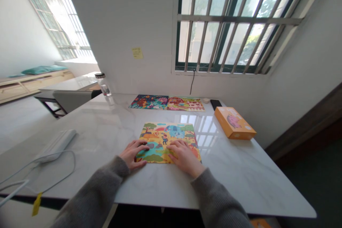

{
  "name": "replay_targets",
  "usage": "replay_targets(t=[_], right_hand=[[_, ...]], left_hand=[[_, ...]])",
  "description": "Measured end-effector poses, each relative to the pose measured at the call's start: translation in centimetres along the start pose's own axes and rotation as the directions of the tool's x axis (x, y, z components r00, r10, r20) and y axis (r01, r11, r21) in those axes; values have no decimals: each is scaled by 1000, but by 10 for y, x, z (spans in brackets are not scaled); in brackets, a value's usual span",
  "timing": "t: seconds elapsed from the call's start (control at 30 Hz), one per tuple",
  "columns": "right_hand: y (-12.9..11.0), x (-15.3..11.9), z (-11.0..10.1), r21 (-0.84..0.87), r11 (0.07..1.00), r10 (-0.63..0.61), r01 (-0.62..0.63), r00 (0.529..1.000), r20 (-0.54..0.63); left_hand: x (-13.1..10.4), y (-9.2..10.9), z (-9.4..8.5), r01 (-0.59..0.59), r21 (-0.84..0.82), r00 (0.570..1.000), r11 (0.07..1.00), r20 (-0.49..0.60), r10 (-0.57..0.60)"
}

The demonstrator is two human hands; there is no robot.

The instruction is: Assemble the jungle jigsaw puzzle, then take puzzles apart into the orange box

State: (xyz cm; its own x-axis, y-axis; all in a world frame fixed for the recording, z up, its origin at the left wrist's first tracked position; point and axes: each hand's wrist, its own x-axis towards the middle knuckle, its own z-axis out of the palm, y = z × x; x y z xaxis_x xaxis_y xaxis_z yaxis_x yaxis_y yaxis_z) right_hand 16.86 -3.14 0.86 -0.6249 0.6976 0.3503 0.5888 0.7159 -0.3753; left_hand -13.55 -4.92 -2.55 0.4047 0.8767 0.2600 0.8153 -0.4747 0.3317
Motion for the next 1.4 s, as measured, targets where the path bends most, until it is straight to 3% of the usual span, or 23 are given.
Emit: replay_targets(t=[0.13, 0.3, 0.4, 0.53, 0.87, 1.17, 1.4], right_hand=[[18, -41, -12, -25, 999, 47, -47, 999, -5], [34, -81, -25, -68, 989, 129, -133, 989, -66], [39, -95, -33, -78, 982, 168, -173, 983, -71], [41, -100, -41, -106, 969, 222, -224, 974, -36], [36, -81, -37, -107, 978, 174, -177, 984, -33], [75, -30, -28, -88, 993, 80, -85, 995, -63], [96, -2, -24, -62, 995, 78, -84, 993, -88]], left_hand=[[-20, -7, 3, -28, -34, 998, 999, -57, 26], [-38, -14, 3, 97, 64, 986, 993, -143, -87], [-44, -19, -2, 131, 114, 982, 985, -150, -113], [-47, -19, -8, 89, 147, 990, 985, -126, -71], [-36, -18, -18, 112, 218, 993, 969, -64, -100], [20, -39, -24, 209, 238, 978, 948, -30, -208], [38, -52, -23, 231, 195, 973, 953, -74, -220]])
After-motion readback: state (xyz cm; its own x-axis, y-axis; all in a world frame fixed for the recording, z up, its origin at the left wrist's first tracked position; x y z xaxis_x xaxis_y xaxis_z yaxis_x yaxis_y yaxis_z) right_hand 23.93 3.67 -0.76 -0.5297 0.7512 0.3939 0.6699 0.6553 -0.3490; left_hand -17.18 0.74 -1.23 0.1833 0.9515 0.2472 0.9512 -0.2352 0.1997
